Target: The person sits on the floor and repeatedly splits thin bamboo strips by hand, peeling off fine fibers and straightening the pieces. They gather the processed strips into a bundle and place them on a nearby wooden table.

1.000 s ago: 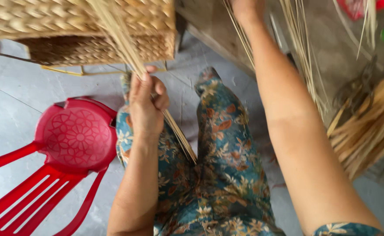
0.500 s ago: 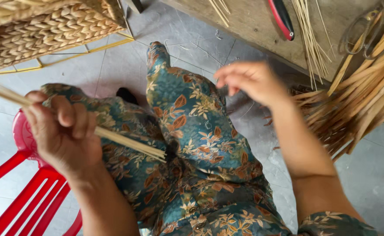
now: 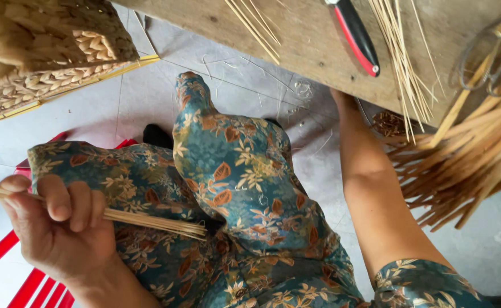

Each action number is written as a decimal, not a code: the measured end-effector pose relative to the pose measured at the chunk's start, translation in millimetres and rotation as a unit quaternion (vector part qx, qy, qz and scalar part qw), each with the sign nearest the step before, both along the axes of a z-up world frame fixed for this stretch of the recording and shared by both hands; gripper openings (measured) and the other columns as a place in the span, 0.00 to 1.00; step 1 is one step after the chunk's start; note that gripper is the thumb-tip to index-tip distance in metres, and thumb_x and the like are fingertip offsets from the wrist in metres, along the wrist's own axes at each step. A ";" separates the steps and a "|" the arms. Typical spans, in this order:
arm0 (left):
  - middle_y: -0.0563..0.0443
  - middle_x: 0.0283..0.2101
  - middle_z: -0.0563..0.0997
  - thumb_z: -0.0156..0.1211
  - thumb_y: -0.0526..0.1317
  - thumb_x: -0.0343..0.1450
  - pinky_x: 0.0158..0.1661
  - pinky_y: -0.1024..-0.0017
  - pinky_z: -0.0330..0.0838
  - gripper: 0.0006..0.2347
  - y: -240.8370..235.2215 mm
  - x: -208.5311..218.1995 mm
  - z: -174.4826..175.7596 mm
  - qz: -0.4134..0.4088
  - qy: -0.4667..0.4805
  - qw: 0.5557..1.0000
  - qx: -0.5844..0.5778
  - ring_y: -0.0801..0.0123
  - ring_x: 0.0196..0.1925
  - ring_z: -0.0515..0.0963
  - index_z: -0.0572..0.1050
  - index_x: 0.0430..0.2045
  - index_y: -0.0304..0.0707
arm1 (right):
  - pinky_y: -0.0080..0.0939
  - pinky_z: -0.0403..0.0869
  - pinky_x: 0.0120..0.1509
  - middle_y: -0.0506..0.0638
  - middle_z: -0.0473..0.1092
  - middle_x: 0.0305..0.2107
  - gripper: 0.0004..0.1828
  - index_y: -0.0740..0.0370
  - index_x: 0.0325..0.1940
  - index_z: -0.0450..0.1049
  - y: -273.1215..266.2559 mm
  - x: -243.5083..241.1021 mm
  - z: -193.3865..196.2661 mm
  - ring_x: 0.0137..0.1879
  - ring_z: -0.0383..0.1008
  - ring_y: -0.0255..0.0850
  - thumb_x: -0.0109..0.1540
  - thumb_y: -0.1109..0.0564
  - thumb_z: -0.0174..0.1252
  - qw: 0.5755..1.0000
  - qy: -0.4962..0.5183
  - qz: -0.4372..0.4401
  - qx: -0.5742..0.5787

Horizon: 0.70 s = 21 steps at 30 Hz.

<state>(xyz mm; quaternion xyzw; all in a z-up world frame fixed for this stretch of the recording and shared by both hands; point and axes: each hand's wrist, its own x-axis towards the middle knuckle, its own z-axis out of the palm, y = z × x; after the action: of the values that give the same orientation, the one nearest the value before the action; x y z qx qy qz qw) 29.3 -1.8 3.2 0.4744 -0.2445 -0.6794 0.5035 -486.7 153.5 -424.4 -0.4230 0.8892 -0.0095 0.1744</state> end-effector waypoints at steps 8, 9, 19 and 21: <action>0.58 0.23 0.63 0.47 0.46 0.87 0.23 0.82 0.53 0.07 -3.9 -4.3 -0.7 0.020 -0.023 0.999 0.018 0.81 0.19 0.55 0.72 0.48 0.48 | 0.45 0.62 0.56 0.56 0.65 0.44 0.19 0.60 0.61 0.73 -39.2 -22.7 -16.2 0.49 0.62 0.49 0.73 0.47 0.49 0.997 -0.010 0.002 0.082; 0.58 0.23 0.63 0.47 0.46 0.86 0.23 0.82 0.54 0.07 -4.6 -4.4 -1.3 0.019 -0.026 0.999 0.019 0.80 0.19 0.56 0.72 0.48 0.48 | 0.44 0.62 0.54 0.56 0.65 0.42 0.18 0.60 0.60 0.73 -42.0 -21.4 -21.2 0.46 0.62 0.48 0.73 0.47 0.49 0.996 -0.013 0.004 0.084; 0.57 0.24 0.64 0.46 0.45 0.88 0.23 0.82 0.52 0.08 -7.5 -16.9 -0.2 0.008 -0.039 0.999 0.023 0.81 0.19 0.54 0.72 0.48 0.45 | 0.34 0.66 0.30 0.51 0.65 0.19 0.18 0.61 0.49 0.79 -27.0 31.2 5.7 0.21 0.62 0.39 0.74 0.47 0.50 0.975 -0.171 -0.017 0.142; 0.56 0.24 0.64 0.47 0.45 0.89 0.23 0.83 0.51 0.08 -8.2 -20.1 0.2 0.002 -0.028 0.999 0.015 0.81 0.19 0.54 0.72 0.48 0.44 | 0.31 0.66 0.26 0.50 0.65 0.14 0.19 0.61 0.47 0.80 -14.7 58.7 36.8 0.16 0.63 0.37 0.74 0.47 0.50 0.934 -0.329 -0.121 0.063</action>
<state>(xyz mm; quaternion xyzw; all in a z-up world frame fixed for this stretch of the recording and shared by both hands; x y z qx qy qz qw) 9.2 -10.0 3.4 0.5012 -0.2472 -0.6685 0.4907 -428.0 138.8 -387.6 -0.2732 0.8252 -0.1132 0.4812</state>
